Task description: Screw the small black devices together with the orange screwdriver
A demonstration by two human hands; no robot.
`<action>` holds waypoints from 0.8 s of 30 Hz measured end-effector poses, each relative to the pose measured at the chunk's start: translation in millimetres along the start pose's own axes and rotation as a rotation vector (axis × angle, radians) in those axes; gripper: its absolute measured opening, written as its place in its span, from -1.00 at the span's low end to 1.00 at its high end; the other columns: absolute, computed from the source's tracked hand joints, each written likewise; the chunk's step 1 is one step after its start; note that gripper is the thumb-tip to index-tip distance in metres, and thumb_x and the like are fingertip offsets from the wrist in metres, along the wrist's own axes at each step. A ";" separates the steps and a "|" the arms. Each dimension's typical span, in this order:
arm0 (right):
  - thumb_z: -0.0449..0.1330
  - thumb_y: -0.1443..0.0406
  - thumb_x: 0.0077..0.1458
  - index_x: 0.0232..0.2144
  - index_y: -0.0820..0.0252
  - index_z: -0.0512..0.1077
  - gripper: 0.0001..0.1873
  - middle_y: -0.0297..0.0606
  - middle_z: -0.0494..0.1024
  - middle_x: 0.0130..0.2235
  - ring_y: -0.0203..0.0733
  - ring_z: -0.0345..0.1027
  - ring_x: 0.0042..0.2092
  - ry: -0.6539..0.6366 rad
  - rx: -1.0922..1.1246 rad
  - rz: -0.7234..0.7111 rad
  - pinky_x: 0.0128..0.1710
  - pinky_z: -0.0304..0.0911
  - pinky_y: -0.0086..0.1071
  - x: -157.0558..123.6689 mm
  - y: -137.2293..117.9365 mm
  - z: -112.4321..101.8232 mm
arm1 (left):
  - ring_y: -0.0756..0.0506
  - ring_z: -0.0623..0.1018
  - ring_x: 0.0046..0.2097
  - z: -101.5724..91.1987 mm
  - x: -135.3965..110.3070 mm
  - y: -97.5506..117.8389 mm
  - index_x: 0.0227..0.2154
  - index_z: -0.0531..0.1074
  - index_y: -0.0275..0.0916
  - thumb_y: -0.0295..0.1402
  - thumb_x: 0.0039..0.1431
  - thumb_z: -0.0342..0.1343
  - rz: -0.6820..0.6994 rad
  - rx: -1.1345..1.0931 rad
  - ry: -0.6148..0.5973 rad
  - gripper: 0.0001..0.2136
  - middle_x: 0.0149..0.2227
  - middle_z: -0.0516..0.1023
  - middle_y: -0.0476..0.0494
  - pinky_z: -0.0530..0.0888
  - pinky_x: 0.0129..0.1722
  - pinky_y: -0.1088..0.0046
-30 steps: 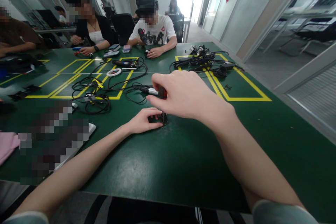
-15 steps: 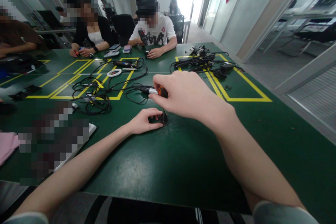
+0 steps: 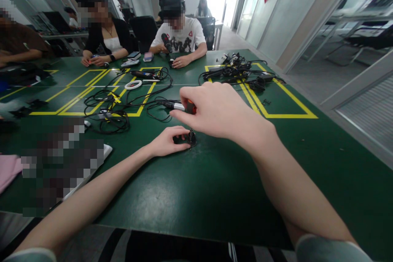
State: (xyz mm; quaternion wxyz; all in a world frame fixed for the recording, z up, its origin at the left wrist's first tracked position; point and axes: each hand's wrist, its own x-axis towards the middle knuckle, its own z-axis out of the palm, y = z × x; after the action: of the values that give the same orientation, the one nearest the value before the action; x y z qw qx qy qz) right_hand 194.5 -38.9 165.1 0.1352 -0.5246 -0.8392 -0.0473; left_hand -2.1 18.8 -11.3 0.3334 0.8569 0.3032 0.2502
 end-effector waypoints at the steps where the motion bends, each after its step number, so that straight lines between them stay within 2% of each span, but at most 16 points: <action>1: 0.14 0.06 0.29 -0.39 0.12 0.47 -0.68 -0.26 0.53 -0.47 -0.17 0.28 -0.44 0.002 -0.004 0.000 -0.39 -0.06 -0.34 0.2 0.1 0.2 | -0.08 0.60 -0.20 0.2 0.1 -0.1 0.06 0.63 -0.22 -0.29 0.18 0.40 -0.001 0.005 0.001 -0.62 -0.15 0.64 -0.14 0.55 -0.11 0.38; 7: 0.16 0.26 0.16 -0.30 0.12 0.50 -0.88 -0.31 0.53 -0.46 -0.21 0.27 -0.45 -0.003 0.025 -0.035 -0.40 -0.03 -0.36 -0.4 1.9 1.3 | -0.08 0.60 -0.21 0.7 0.7 -0.9 0.06 0.63 -0.21 -0.28 0.16 0.41 -0.004 0.012 0.007 -0.61 -0.16 0.64 -0.12 0.56 -0.10 0.36; 11: 0.19 0.26 0.12 -0.26 0.12 0.51 -0.86 -0.31 0.54 -0.45 -0.19 0.29 -0.44 -0.014 0.025 -0.030 -0.40 -0.01 -0.36 -0.7 1.0 0.0 | -0.09 0.61 -0.20 0.2 0.7 -0.3 0.05 0.63 -0.22 -0.29 0.17 0.39 0.000 -0.003 -0.002 -0.62 -0.15 0.65 -0.14 0.56 -0.09 0.36; 14: 0.19 0.17 0.18 -0.28 0.12 0.50 -0.83 -0.28 0.54 -0.45 -0.14 0.33 -0.41 -0.011 0.004 -0.018 -0.40 -0.02 -0.35 -0.3 -0.7 -0.7 | -0.10 0.61 -0.19 0.1 0.4 0.0 0.05 0.63 -0.23 -0.28 0.18 0.39 -0.003 -0.001 0.000 -0.62 -0.14 0.65 -0.15 0.55 -0.10 0.36; 17: 0.15 0.06 0.28 -0.33 0.12 0.50 -0.70 -0.24 0.55 -0.45 -0.11 0.35 -0.40 0.008 -0.030 0.011 -0.40 -0.05 -0.34 0.4 -1.7 -0.5 | -0.09 0.61 -0.19 0.3 0.2 0.1 0.06 0.63 -0.21 -0.28 0.17 0.40 -0.011 0.016 0.005 -0.61 -0.15 0.65 -0.13 0.55 -0.10 0.36; 20: 0.11 0.10 0.31 -0.36 0.11 0.50 -0.70 -0.24 0.55 -0.47 -0.13 0.33 -0.42 -0.003 -0.045 0.029 -0.41 -0.05 -0.34 1.0 -1.6 0.1 | -0.08 0.61 -0.20 0.4 0.2 0.0 0.06 0.63 -0.21 -0.28 0.17 0.40 -0.010 0.018 0.003 -0.61 -0.15 0.64 -0.13 0.56 -0.10 0.37; 24: 0.16 0.22 0.19 -0.30 0.10 0.52 -0.85 -0.27 0.54 -0.47 -0.16 0.32 -0.43 0.007 -0.022 0.003 -0.40 -0.04 -0.35 0.7 -0.8 1.0 | -0.08 0.61 -0.21 0.3 0.5 -0.3 0.05 0.63 -0.21 -0.28 0.17 0.40 -0.011 0.011 0.005 -0.61 -0.14 0.64 -0.14 0.56 -0.11 0.37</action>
State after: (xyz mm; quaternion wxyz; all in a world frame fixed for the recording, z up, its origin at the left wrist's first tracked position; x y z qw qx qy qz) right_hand 193.4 -38.4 164.4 0.1325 -0.5270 -0.8375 -0.0583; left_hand -1.6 19.1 -11.6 0.3294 0.8563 0.3103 0.2490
